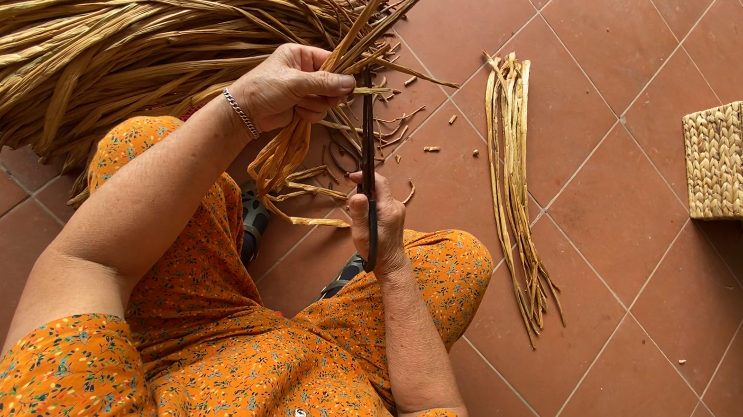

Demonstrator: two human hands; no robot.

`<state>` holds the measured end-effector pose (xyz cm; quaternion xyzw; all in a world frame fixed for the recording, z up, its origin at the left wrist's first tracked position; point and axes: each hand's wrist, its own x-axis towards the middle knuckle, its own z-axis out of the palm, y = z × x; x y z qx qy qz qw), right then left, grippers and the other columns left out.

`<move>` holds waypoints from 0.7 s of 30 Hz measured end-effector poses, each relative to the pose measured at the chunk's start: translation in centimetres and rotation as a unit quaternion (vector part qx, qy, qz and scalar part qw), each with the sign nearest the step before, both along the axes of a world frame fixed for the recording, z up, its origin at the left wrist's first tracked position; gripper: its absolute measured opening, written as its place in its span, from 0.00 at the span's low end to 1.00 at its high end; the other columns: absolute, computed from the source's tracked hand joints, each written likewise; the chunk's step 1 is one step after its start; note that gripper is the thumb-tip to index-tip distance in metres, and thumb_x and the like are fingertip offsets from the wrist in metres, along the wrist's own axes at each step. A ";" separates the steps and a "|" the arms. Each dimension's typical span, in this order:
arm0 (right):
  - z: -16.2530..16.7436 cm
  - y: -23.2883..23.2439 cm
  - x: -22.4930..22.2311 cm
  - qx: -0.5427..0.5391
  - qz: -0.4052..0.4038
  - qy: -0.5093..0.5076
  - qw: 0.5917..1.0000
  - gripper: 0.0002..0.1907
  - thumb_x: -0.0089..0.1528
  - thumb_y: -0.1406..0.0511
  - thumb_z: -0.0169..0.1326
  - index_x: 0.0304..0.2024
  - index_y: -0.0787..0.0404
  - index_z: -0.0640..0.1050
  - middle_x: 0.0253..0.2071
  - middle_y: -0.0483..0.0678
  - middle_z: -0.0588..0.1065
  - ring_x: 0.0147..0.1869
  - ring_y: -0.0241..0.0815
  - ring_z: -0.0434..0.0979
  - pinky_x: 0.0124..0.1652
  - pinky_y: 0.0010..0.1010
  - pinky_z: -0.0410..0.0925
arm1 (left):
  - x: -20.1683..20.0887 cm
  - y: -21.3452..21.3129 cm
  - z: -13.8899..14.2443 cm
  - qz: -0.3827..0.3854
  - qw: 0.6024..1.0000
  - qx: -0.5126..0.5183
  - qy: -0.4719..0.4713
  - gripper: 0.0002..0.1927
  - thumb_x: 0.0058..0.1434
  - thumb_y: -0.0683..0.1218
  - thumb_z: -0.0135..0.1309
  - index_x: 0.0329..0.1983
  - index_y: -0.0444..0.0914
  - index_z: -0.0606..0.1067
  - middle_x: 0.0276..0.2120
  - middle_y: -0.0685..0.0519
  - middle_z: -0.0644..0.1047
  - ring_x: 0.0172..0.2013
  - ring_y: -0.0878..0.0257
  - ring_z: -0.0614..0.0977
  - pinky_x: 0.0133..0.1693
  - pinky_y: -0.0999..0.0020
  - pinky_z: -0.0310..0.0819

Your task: The person sits on a tiled floor and uses scissors to trim the ends off bundles of dried grass stalks, cutting them one at a time. The trimmed stalks are laid in a pile on the floor and the cut-off tips accumulate as scrap beside them.

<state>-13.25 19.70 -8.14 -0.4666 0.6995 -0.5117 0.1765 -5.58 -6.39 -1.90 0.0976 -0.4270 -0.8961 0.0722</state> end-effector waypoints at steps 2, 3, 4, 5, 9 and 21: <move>-0.2 0.0 0.3 -0.007 -0.001 -0.008 1.000 0.32 0.72 0.42 0.42 0.52 0.65 0.73 0.28 0.41 0.72 0.30 0.30 0.73 0.29 0.23 0.68 | 0.0 0.0 0.0 -0.002 1.000 0.004 0.007 0.06 0.65 0.43 0.62 0.39 0.36 0.78 0.28 0.58 0.75 0.22 0.77 0.68 0.21 0.82 0.58; -0.2 0.0 0.4 -0.007 -0.004 -0.012 1.000 0.32 0.72 0.42 0.42 0.52 0.65 0.73 0.27 0.41 0.71 0.30 0.30 0.73 0.29 0.23 0.68 | -0.1 0.0 0.0 -0.003 1.000 0.003 0.008 0.06 0.65 0.43 0.62 0.39 0.36 0.78 0.28 0.58 0.75 0.22 0.76 0.67 0.21 0.82 0.58; -0.2 0.0 0.5 -0.007 -0.007 -0.016 1.000 0.32 0.72 0.42 0.42 0.52 0.64 0.73 0.27 0.41 0.71 0.29 0.30 0.72 0.29 0.23 0.67 | -0.1 0.1 0.0 -0.005 1.000 0.003 0.009 0.06 0.65 0.43 0.62 0.38 0.36 0.78 0.28 0.58 0.74 0.22 0.76 0.67 0.21 0.81 0.58; -0.3 0.0 0.6 -0.006 -0.011 -0.021 1.000 0.32 0.72 0.42 0.42 0.52 0.64 0.74 0.27 0.41 0.71 0.29 0.30 0.72 0.29 0.24 0.67 | -0.2 0.1 0.0 -0.011 1.000 0.008 0.011 0.06 0.65 0.44 0.62 0.39 0.36 0.78 0.27 0.59 0.74 0.22 0.77 0.67 0.21 0.81 0.57; -0.1 -0.5 0.9 -0.019 -0.034 -0.003 0.999 0.32 0.71 0.42 0.43 0.54 0.63 0.74 0.25 0.39 0.70 0.28 0.30 0.71 0.28 0.24 0.66 | -0.6 0.9 -0.1 -0.012 0.999 0.041 0.029 0.06 0.66 0.43 0.62 0.39 0.36 0.78 0.26 0.61 0.72 0.21 0.77 0.66 0.21 0.81 0.56; 2.7 -0.7 -1.0 -0.009 -0.128 0.261 0.957 0.34 0.68 0.41 0.50 0.61 0.59 0.71 0.24 0.39 0.67 0.28 0.39 0.72 0.35 0.34 0.67 | -0.8 2.0 0.3 -0.051 0.998 0.046 -0.018 0.04 0.65 0.41 0.60 0.36 0.34 0.78 0.26 0.54 0.76 0.18 0.76 0.64 0.18 0.81 0.54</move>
